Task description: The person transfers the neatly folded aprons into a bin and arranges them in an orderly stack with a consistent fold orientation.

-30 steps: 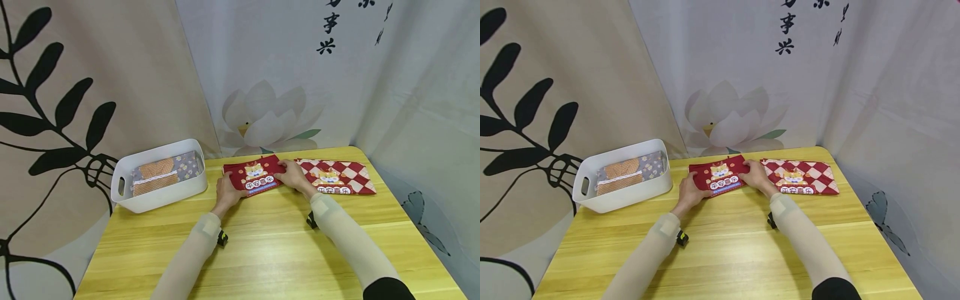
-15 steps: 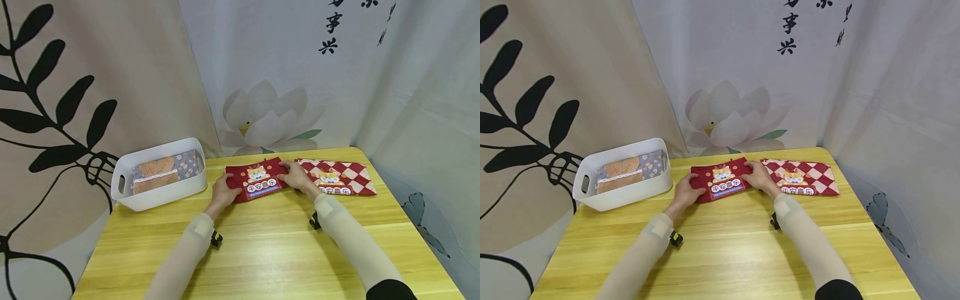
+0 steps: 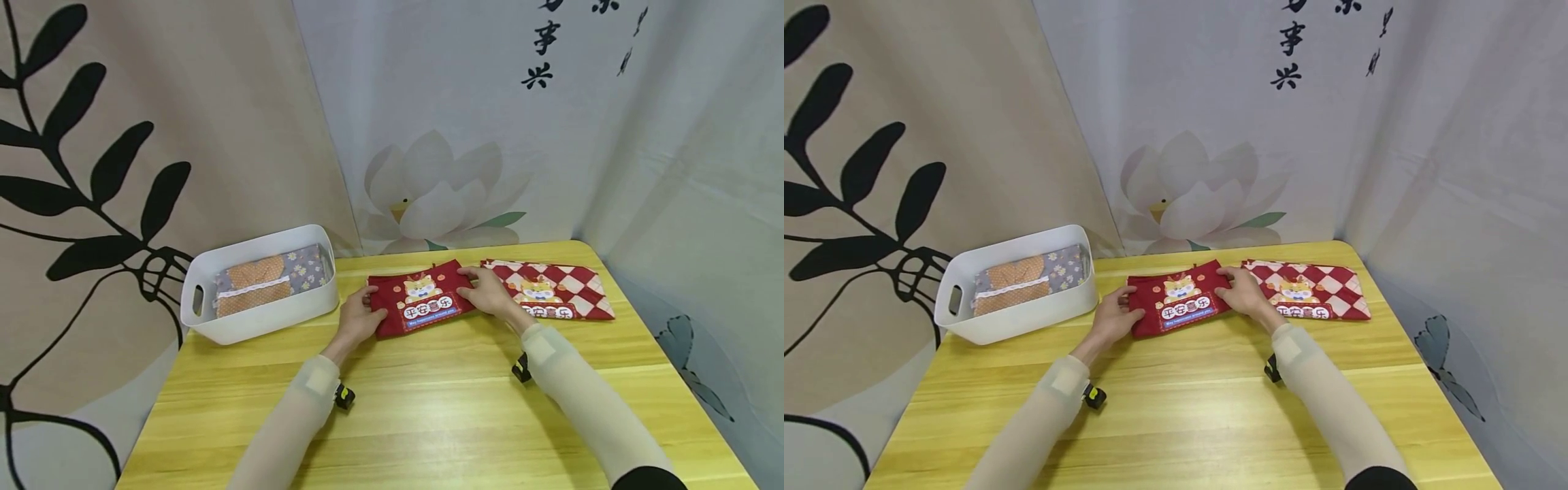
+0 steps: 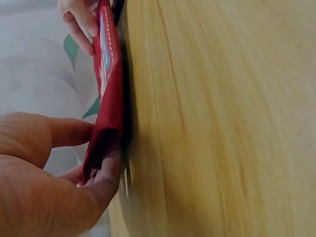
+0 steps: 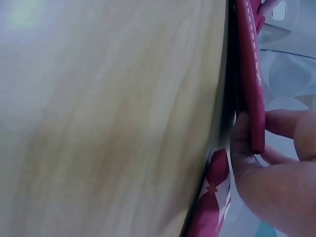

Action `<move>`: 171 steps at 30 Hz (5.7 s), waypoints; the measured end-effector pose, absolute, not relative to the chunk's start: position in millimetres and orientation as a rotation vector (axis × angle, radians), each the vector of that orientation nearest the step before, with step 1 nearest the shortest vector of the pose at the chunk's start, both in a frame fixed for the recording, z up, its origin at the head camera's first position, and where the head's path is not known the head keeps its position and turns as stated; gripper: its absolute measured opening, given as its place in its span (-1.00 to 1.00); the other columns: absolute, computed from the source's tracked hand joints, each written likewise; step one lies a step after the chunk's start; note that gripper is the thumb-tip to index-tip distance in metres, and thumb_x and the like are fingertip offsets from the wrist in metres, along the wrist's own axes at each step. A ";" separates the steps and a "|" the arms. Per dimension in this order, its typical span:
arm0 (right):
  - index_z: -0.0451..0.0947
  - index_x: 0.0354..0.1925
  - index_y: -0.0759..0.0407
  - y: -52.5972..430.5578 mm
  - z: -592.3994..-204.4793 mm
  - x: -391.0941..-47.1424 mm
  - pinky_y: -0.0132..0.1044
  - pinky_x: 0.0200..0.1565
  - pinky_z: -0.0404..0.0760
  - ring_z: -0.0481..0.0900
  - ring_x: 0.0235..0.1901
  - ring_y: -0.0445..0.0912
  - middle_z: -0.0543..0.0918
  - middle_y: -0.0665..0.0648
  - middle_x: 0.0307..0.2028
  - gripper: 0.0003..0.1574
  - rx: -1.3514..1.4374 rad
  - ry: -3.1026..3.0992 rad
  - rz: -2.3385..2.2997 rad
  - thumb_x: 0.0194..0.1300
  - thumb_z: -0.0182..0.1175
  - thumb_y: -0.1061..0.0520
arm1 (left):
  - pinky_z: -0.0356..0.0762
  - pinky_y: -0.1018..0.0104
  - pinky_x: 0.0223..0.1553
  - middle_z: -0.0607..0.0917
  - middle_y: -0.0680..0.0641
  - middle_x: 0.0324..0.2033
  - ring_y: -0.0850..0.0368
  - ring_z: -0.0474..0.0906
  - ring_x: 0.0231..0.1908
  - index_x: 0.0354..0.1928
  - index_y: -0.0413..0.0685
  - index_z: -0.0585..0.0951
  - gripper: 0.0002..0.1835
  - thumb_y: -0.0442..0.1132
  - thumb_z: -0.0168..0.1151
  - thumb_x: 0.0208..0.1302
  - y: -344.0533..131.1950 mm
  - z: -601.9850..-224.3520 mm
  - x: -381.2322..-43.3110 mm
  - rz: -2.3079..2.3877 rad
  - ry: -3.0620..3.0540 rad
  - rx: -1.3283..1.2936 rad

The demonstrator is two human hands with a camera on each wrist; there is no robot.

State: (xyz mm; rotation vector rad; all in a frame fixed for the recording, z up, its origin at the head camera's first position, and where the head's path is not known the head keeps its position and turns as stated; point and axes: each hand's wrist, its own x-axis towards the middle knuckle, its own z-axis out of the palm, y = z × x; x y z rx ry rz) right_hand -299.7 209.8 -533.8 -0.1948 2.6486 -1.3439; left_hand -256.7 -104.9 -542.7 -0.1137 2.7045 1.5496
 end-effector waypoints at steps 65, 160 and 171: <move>0.36 0.72 0.12 191.4 -448.6 -267.8 -0.48 -0.07 0.85 0.70 0.43 0.32 0.52 0.31 0.63 -0.20 -0.191 2.561 -1.847 0.67 0.32 0.16 | 0.91 -0.04 0.07 0.75 -0.19 0.43 -0.22 0.87 0.21 0.54 -0.08 0.63 -0.37 -0.32 0.49 0.46 -133.6 -452.6 -240.9 1.857 2.793 0.018; 0.44 0.64 0.23 67.2 -427.3 -283.7 -0.37 -0.07 0.89 0.81 0.23 0.24 0.69 0.38 0.39 -0.24 -0.417 2.358 -2.036 0.58 0.36 0.28 | 0.83 0.48 -0.07 0.79 -0.19 0.38 -0.21 0.84 0.26 0.52 -0.03 0.67 -0.43 -0.33 0.41 0.51 -243.9 -431.8 -219.8 1.784 2.946 -0.216; 0.47 0.62 0.22 48.6 -423.5 -280.1 -0.30 -0.06 0.91 0.84 0.16 0.16 0.76 0.37 0.30 -0.25 -0.473 2.341 -2.044 0.57 0.37 0.28 | 0.66 0.70 -0.21 0.75 -0.18 0.43 -0.20 0.81 0.29 0.58 0.00 0.61 -0.39 -0.30 0.38 0.53 -260.0 -426.8 -213.5 1.736 2.967 -0.292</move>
